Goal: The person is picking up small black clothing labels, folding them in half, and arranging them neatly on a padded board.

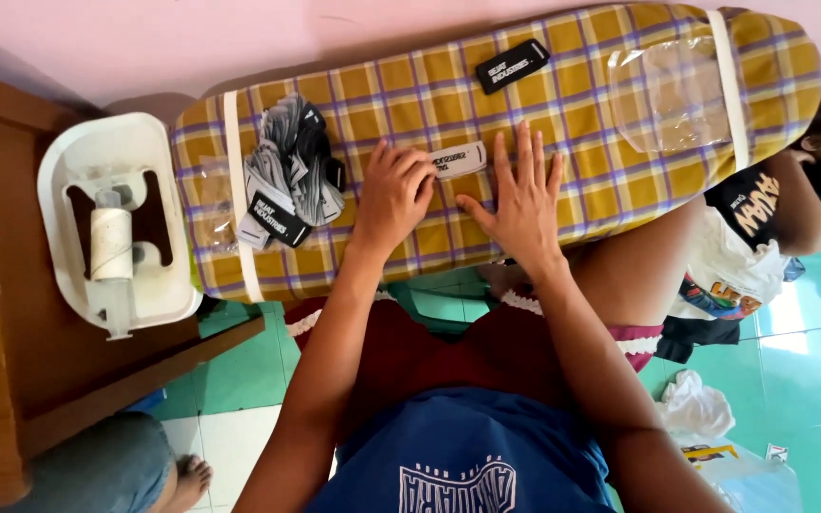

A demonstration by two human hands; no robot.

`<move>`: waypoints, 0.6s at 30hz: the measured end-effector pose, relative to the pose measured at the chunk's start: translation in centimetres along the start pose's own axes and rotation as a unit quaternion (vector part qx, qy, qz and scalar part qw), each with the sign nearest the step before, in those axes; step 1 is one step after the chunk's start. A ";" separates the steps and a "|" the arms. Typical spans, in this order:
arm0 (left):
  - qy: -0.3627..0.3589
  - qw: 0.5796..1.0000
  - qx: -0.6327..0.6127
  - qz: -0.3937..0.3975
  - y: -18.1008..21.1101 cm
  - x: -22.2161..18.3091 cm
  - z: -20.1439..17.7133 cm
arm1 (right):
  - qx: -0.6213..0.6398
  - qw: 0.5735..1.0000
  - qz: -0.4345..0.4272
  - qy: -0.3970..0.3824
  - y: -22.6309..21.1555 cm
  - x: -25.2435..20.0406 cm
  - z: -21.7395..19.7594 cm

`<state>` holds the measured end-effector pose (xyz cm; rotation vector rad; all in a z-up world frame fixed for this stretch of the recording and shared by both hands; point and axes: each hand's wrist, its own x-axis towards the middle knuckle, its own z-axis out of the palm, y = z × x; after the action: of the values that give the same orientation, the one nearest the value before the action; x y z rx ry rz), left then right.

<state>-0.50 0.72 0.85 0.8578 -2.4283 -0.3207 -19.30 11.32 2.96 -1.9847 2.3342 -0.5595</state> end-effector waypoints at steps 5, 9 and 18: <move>0.024 1.000 -0.005 0.018 0.0 -0.6 0.5 | 0.043 0.999 -0.016 0.013 0.4 -0.5 -0.3; 0.048 0.998 -0.032 0.034 -0.2 0.1 -0.1 | 0.046 0.997 -0.043 0.041 1.7 -0.1 1.0; 0.100 0.993 -0.011 0.067 0.1 -0.4 1.0 | 0.067 0.979 -0.171 0.084 4.0 4.3 3.9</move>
<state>-0.86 1.10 -0.14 0.6788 -2.2766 -0.2000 -22.94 6.71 -0.92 -2.3694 1.9785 -0.9086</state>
